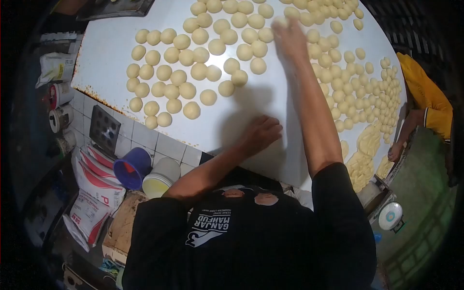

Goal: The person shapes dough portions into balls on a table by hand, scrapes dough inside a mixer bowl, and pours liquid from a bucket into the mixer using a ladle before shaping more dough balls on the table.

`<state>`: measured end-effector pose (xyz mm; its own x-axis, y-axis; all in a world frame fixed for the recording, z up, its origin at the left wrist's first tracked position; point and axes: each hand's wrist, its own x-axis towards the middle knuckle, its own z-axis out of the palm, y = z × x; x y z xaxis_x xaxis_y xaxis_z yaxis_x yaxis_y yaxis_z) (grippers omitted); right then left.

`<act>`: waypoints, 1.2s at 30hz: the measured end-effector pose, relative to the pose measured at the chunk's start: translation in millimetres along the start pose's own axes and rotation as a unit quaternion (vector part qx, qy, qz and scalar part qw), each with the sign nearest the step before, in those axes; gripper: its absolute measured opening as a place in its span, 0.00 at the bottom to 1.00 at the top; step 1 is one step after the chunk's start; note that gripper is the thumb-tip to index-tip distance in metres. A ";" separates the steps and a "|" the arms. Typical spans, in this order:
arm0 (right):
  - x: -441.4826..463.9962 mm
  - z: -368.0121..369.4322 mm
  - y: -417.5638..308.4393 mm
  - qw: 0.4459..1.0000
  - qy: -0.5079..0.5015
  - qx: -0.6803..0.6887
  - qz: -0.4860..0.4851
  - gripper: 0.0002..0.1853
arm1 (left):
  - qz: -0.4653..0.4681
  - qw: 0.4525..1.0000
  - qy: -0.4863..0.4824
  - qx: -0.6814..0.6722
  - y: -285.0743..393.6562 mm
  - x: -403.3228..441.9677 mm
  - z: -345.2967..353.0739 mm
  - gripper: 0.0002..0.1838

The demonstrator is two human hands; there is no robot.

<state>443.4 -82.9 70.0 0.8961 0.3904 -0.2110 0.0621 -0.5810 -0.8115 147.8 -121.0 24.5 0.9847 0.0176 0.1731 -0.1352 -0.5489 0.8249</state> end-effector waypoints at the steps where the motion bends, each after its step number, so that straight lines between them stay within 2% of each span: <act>1: -9.8 18.3 24.5 0.996 0.051 0.012 -0.068 0.31 | 0.001 1.000 0.003 -0.003 -4.9 -4.3 -6.0 0.19; 2: -23.9 28.3 43.3 0.985 0.103 0.023 -0.139 0.31 | 0.006 0.999 0.020 0.024 -13.6 -12.6 -15.5 0.25; 3: -70.8 13.0 42.5 0.983 0.083 -0.042 -0.161 0.31 | 0.007 0.998 0.044 0.053 -23.9 -21.6 -22.9 0.30; 4: -120.9 7.3 68.8 0.995 0.027 -0.068 -0.070 0.29 | -0.067 0.997 0.044 0.024 -35.1 -40.5 -31.6 0.37; 5: -177.8 8.7 110.0 0.998 -0.016 -0.065 -0.018 0.26 | -0.071 0.996 0.046 0.017 -42.4 -57.3 -41.8 0.37; 6: -229.7 0.1 132.5 0.979 -0.114 -0.139 -0.095 0.19 | -0.084 0.996 0.035 0.013 -50.3 -73.8 -53.4 0.37; 7: -240.2 -16.8 125.5 0.881 -0.353 -0.300 -0.099 0.17 | -0.092 0.995 0.025 0.014 -56.4 -78.1 -60.4 0.37; 9: -220.7 -37.0 136.4 0.881 -0.364 -0.293 -0.070 0.15 | -0.095 0.994 0.012 0.048 -54.4 -70.4 -64.3 0.37; 10: -204.8 -24.7 128.1 0.921 -0.207 -0.284 -0.170 0.16 | -0.095 0.993 -0.008 0.070 -48.3 -68.6 -61.3 0.36; 11: -193.4 -10.0 120.3 0.924 -0.042 -0.271 -0.265 0.16 | -0.092 0.993 -0.018 0.069 -44.0 -63.6 -55.4 0.36; 12: -207.2 3.1 126.5 0.927 -0.040 -0.266 -0.261 0.16 | -0.092 0.992 0.012 0.084 -40.1 -57.5 -52.5 0.35; 14: -225.3 38.7 141.7 0.913 0.011 -0.248 -0.323 0.16 | -0.079 0.987 0.063 0.125 -35.6 -56.5 -49.6 0.33; 15: -223.5 31.5 153.6 0.915 0.032 -0.237 -0.324 0.16 | -0.065 0.985 0.078 0.136 -37.4 -58.8 -47.3 0.33; 17: -236.4 -5.2 191.3 0.907 -0.063 -0.107 -0.402 0.17 | -0.067 0.984 0.078 0.148 -33.9 -58.3 -44.9 0.32; 18: -225.4 -17.8 184.8 0.891 -0.039 -0.218 -0.397 0.16 | -0.062 0.984 0.070 0.150 -30.7 -55.1 -42.5 0.32; 19: -210.2 -26.7 155.3 0.903 -0.090 -0.261 -0.329 0.15 | -0.069 0.979 0.075 0.175 -28.6 -50.2 -40.5 0.32; 21: -192.7 -2.6 126.9 0.922 0.084 -0.168 -0.338 0.14 | -0.081 0.973 0.073 0.203 -21.9 -47.2 -37.3 0.32; 23: -226.1 7.3 127.3 0.929 0.112 -0.160 -0.313 0.13 | -0.059 0.974 0.080 0.203 -30.6 -53.9 -34.3 0.32; 25: -257.2 -10.7 158.9 0.899 0.037 -0.094 -0.426 0.12 | -0.055 0.971 0.072 0.219 -30.3 -51.4 -38.5 0.32; 26: -253.6 -24.4 192.6 0.915 -0.099 -0.107 -0.377 0.12 | -0.073 0.969 0.063 0.226 -27.8 -51.6 -35.6 0.32; 27: -238.1 -30.1 184.6 0.912 -0.103 -0.111 -0.381 0.12 | -0.075 0.969 0.069 0.224 -28.0 -46.2 -35.4 0.32; 29: -216.8 -34.9 153.5 0.926 -0.005 -0.246 -0.285 0.12 | -0.077 0.967 0.064 0.233 -25.3 -48.7 -36.1 0.31; 30: -213.3 -26.1 140.9 0.953 0.009 -0.213 -0.213 0.16 | -0.074 0.969 0.063 0.228 -25.9 -49.8 -37.0 0.32; 31: -221.2 -17.3 145.4 0.953 0.011 -0.215 -0.215 0.16 | -0.072 0.969 0.065 0.228 -27.4 -49.6 -37.4 0.32; 33: -265.1 4.4 164.8 0.952 0.061 -0.166 -0.251 0.22 | -0.083 0.969 0.052 0.225 -32.3 -51.5 -38.0 0.31; 34: -279.7 -7.5 164.3 0.951 0.059 -0.172 -0.249 0.22 | -0.081 0.972 0.055 0.214 -33.1 -50.6 -39.7 0.30; 36: -288.5 -47.6 160.7 0.937 -0.014 -0.222 -0.270 0.27 | -0.085 0.974 0.052 0.201 -36.5 -50.5 -42.1 0.30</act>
<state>215.8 -322.9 26.4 0.6704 0.7277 0.1450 0.6849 -0.5317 -0.4983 98.3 -66.7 8.3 0.9699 0.2100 0.1230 0.1036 -0.8137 0.5720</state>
